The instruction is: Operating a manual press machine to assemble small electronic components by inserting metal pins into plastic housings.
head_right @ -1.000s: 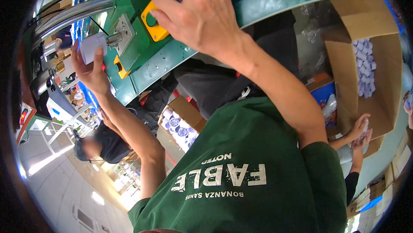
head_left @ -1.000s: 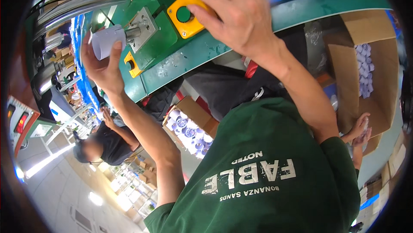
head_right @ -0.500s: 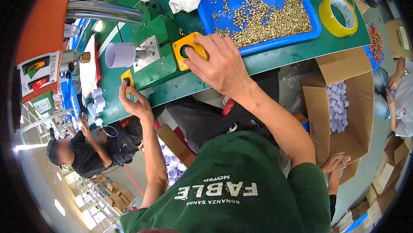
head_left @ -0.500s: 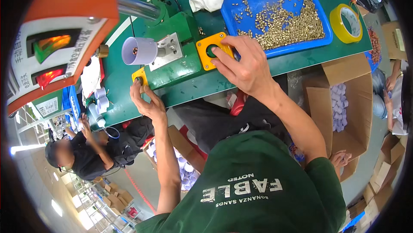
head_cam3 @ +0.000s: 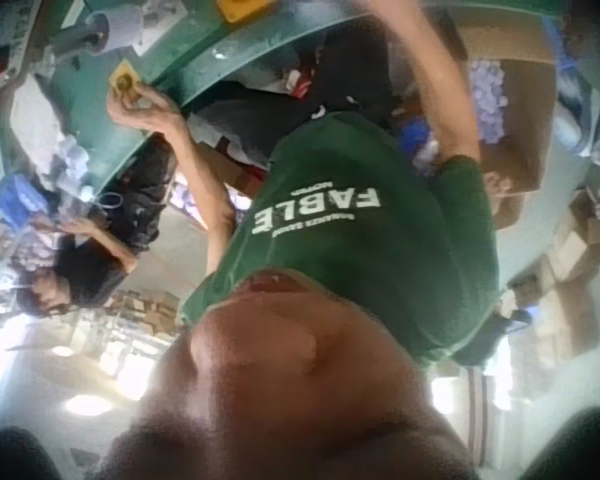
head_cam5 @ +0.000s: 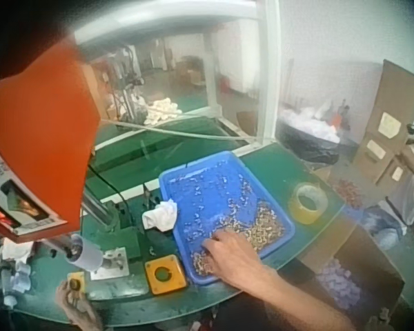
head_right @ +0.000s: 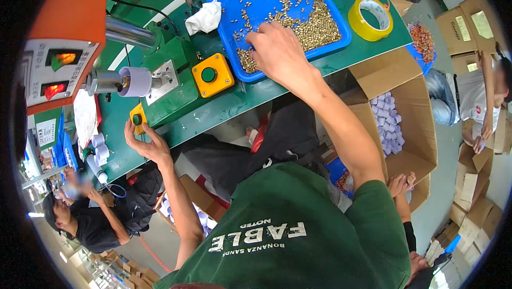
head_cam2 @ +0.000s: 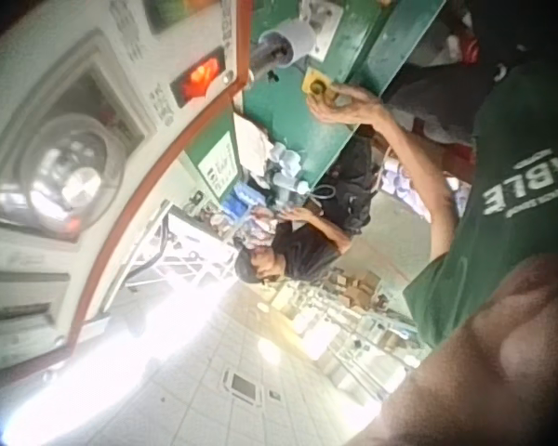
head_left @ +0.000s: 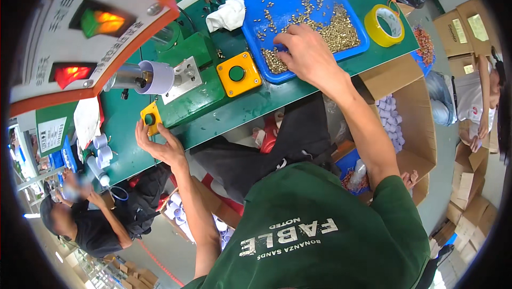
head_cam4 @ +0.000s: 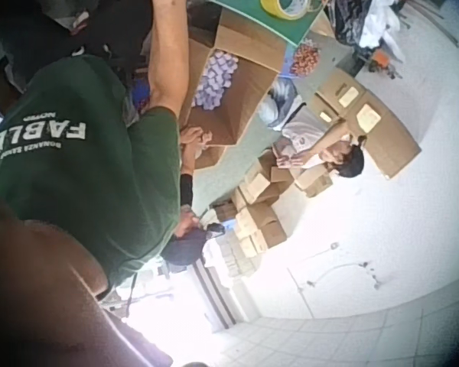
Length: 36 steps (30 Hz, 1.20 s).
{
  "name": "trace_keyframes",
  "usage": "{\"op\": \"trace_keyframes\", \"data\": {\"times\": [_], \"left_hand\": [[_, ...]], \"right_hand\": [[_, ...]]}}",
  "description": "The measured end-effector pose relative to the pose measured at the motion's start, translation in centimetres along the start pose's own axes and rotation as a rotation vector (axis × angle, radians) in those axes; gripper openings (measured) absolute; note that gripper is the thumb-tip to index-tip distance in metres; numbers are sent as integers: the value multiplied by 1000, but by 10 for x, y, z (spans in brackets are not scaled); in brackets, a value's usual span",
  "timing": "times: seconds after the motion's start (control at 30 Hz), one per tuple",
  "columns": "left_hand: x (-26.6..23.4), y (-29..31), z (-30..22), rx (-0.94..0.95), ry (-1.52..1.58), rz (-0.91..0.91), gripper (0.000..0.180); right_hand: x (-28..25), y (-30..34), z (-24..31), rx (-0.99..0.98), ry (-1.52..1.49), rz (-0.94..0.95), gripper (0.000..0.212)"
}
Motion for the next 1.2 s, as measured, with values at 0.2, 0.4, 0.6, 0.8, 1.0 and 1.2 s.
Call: {"op": "trace_keyframes", "data": {"times": [0.2, 0.4, 0.6, 0.8, 1.0, 1.2], "left_hand": [[2, 3, 1, -178, 48, 10, 35], [0, 1, 5, -220, 67, 1, 36], [-1, 1, 9, -276, 113, -32, 40], [-2, -1, 8, -297, 170, -44, 44], [-3, 3, 12, -297, 164, -46, 46], [-3, 2, 11, -301, 174, -56, 47]], "right_hand": [[15, -16, -7, 51, 38, 257, 9], [11, -29, 2, -31, 28, 374, 5], [6, -30, 3, -147, 91, 419, 8], [2, -35, 9, -156, 122, 563, 10], [-13, -57, 5, -24, 13, 514, 11], [-13, -102, 67, -17, -260, 288, 4]]}}
Point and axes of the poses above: each hand's wrist, its own y-axis away from the middle knuckle, its own x-axis out of the palm, z = x × y, the point moved 3 cm from there along -y, towards the middle knuckle, and after that the axes turned 14 degrees about -z, right-handed, at the moved point
